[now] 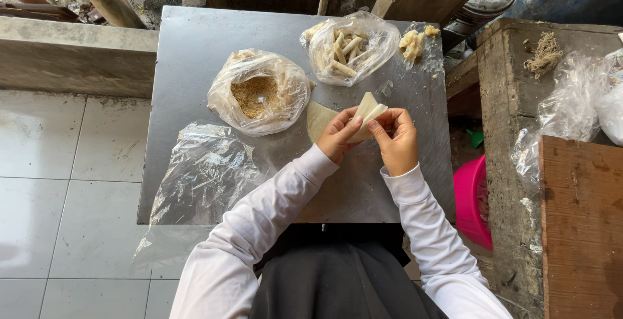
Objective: The person uses a small stick to scoop a mixture from a bag and places it onto triangular dough sheets, then folds the dough over the filling to form individual dumplings.
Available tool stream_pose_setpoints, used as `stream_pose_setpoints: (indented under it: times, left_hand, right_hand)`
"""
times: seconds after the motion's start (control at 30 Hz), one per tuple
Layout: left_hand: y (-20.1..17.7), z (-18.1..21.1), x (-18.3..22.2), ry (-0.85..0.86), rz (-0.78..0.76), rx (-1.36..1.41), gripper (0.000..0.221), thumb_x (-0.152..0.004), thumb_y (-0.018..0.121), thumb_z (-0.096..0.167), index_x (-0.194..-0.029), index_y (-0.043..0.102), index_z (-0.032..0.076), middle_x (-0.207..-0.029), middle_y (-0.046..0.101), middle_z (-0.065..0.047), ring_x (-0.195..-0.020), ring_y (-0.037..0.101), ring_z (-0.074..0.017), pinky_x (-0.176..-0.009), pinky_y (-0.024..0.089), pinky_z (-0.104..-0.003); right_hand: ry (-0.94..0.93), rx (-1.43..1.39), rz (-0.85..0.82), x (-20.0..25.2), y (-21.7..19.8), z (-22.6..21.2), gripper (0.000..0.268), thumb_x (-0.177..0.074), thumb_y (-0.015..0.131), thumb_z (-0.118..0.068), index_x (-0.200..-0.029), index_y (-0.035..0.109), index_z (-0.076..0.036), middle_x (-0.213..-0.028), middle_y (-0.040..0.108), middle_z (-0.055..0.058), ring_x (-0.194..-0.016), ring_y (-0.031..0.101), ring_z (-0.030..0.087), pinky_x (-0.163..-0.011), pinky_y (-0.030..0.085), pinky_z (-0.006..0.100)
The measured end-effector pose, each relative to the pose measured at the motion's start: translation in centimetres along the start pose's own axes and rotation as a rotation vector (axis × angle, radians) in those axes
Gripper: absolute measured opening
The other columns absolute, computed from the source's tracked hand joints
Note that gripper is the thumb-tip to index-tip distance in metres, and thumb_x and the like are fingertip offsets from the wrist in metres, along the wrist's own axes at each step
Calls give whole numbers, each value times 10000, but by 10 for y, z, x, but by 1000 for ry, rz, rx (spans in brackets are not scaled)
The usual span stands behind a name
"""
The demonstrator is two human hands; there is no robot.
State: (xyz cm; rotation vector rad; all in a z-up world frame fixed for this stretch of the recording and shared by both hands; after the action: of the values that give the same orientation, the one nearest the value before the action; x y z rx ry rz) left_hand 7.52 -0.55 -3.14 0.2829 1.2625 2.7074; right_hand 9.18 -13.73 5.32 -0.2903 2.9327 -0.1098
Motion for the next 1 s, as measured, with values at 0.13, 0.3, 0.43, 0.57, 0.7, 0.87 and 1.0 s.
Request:
stream_pose_setpoints:
  times: [0.13, 0.3, 0.43, 0.57, 0.7, 0.87, 1.0]
  left_hand:
    - [-7, 0, -4, -18, 56, 62, 485, -966, 675, 216, -1404, 541, 56, -1251, 672, -74, -1098, 686, -184, -924, 587, -360]
    - [-10, -2, -5, -60, 9, 25, 463, -935, 707, 150, -1366, 585, 35, -1214, 685, -88, -1036, 712, -185, -883, 609, -360]
    - [-10, -5, -4, -89, -12, -9, 437, -965, 702, 164, -1363, 581, 30, -1212, 693, -69, -1040, 707, -160, -895, 604, -354]
    - [-21, 1, -8, -9, 118, 50, 367, -996, 654, 187, -1326, 587, 41, -1158, 692, -55, -1000, 711, -167, -867, 610, -356]
    - [-28, 19, -10, 278, 130, 108, 295, -1056, 634, 145, -1321, 589, 23, -1195, 704, -82, -1054, 706, -173, -920, 587, -331]
    - [-39, 28, -7, 295, 255, 122, 337, -1022, 625, 157, -1330, 564, 34, -1190, 703, -78, -1045, 708, -167, -893, 594, -343]
    - [-39, 29, -6, 325, 244, 42, 368, -1030, 636, 172, -1356, 547, 27, -1202, 705, -92, -1075, 702, -165, -912, 589, -333]
  right_hand:
    - [-30, -59, -28, 6, 1, -9, 157, -1025, 664, -55, -1174, 617, -40, -1031, 645, 11, -904, 600, 54, -834, 516, 214]
    - [-232, 313, -40, 5, 0, -46, 398, -936, 736, -18, -1319, 640, -71, -1134, 560, 32, -942, 554, 107, -808, 467, 222]
    - [-438, 430, -95, 5, 1, -65, 270, -931, 763, -4, -1180, 715, -96, -1188, 565, 66, -1047, 553, 189, -921, 466, 261]
    - [-216, -36, -200, 2, -6, -62, 91, -1017, 687, -38, -1094, 641, -53, -1195, 656, 88, -1099, 613, 166, -984, 501, 292]
    - [-101, -435, -113, -7, -31, -63, 51, -1034, 641, -95, -1076, 629, -69, -1028, 704, 106, -1019, 684, 187, -999, 535, 305]
    - [-53, 161, 155, -23, -76, -43, 89, -1076, 637, -94, -1107, 653, -11, -987, 688, 57, -842, 630, 113, -770, 529, 245]
    - [7, 334, -48, -36, -62, 11, 111, -1045, 666, -79, -1097, 704, 12, -945, 725, 54, -809, 636, 85, -723, 524, 231]
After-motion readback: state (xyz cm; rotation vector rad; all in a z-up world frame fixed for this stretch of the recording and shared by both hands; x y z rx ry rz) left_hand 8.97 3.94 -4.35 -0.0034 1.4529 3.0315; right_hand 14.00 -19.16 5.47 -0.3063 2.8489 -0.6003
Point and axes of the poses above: each hand's wrist, its own x-axis away from the middle knuckle, its own y-axis out of the palm, z = x × y, the point moved 6 cm from there along -x, towards the middle knuckle
